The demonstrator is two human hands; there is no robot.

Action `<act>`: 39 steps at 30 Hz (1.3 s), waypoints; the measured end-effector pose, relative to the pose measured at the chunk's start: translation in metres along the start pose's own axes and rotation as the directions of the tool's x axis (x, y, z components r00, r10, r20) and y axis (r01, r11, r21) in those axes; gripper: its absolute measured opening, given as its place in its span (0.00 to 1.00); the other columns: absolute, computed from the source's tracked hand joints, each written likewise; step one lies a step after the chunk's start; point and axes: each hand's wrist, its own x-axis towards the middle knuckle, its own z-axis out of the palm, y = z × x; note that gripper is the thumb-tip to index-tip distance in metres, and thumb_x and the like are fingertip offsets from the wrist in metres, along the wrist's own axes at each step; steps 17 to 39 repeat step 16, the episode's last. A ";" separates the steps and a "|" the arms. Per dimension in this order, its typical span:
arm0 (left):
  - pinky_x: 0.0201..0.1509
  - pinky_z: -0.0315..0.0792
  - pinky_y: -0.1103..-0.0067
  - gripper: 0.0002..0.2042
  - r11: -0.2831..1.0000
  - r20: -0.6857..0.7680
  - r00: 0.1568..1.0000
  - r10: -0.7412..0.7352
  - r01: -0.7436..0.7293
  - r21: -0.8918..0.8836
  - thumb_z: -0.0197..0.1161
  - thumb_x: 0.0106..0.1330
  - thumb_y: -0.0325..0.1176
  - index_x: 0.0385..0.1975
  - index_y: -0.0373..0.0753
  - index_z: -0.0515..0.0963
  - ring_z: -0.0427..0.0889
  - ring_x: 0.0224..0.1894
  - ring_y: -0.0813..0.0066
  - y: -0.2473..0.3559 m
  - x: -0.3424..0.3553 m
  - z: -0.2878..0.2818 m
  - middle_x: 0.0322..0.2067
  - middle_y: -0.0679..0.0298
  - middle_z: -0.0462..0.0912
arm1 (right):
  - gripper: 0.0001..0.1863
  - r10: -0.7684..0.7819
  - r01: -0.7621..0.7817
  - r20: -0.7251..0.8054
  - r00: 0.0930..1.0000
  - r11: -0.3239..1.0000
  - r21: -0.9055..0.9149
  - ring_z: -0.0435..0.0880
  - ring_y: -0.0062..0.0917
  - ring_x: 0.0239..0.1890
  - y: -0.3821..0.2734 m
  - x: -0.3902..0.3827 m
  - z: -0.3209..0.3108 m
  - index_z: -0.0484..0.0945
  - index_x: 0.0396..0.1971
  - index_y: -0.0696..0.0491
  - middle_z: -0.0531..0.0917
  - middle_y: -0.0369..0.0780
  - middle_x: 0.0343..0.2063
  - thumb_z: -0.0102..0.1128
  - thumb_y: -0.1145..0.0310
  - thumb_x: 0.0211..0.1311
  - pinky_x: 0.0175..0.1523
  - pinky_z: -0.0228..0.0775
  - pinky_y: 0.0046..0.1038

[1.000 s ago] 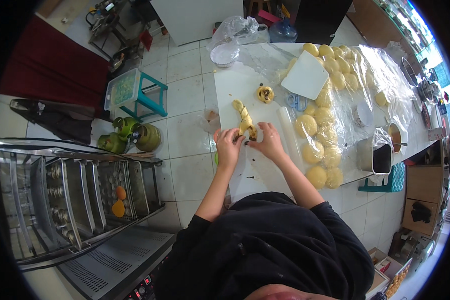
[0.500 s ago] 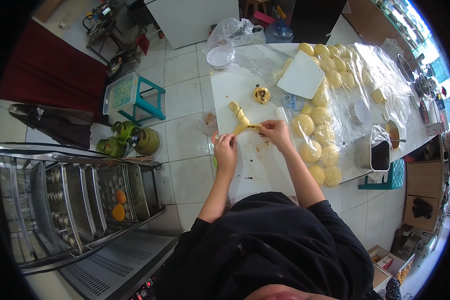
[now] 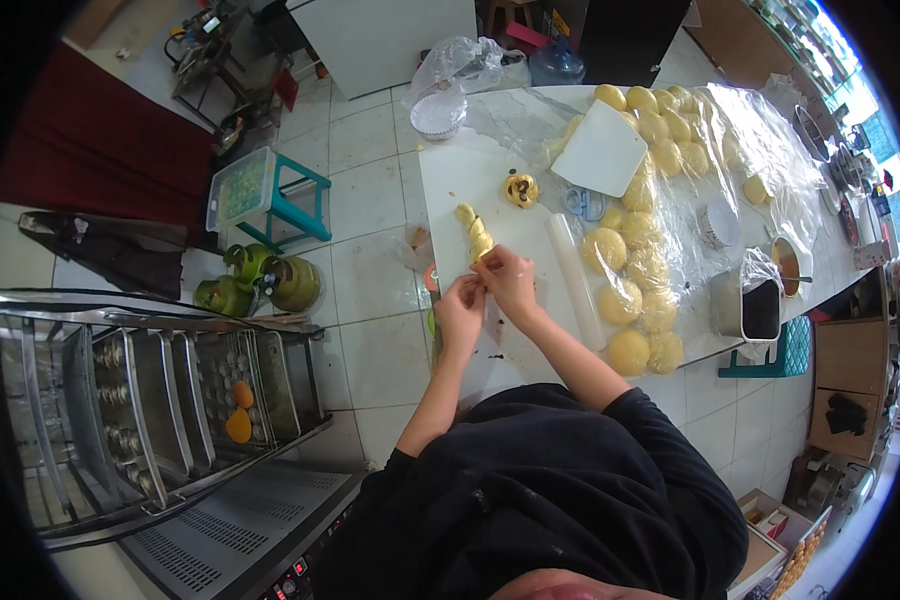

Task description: The person rolls out pieces of dough with a rolling pin, fills them with dark chocolate chips from a container by hand, and then rolls and shapes the dough into individual buns on a table.

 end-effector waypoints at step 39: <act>0.55 0.56 0.74 0.09 0.965 0.000 0.989 0.150 -0.147 0.218 0.59 0.53 0.33 0.30 0.36 0.76 0.79 0.23 0.71 -0.005 0.040 -0.015 0.21 0.61 0.80 | 0.28 0.000 0.123 0.291 0.957 0.906 -0.404 0.67 0.38 0.48 -0.008 -0.021 -0.027 0.68 0.46 0.53 0.67 0.45 0.49 0.63 0.75 0.37 0.50 0.63 0.29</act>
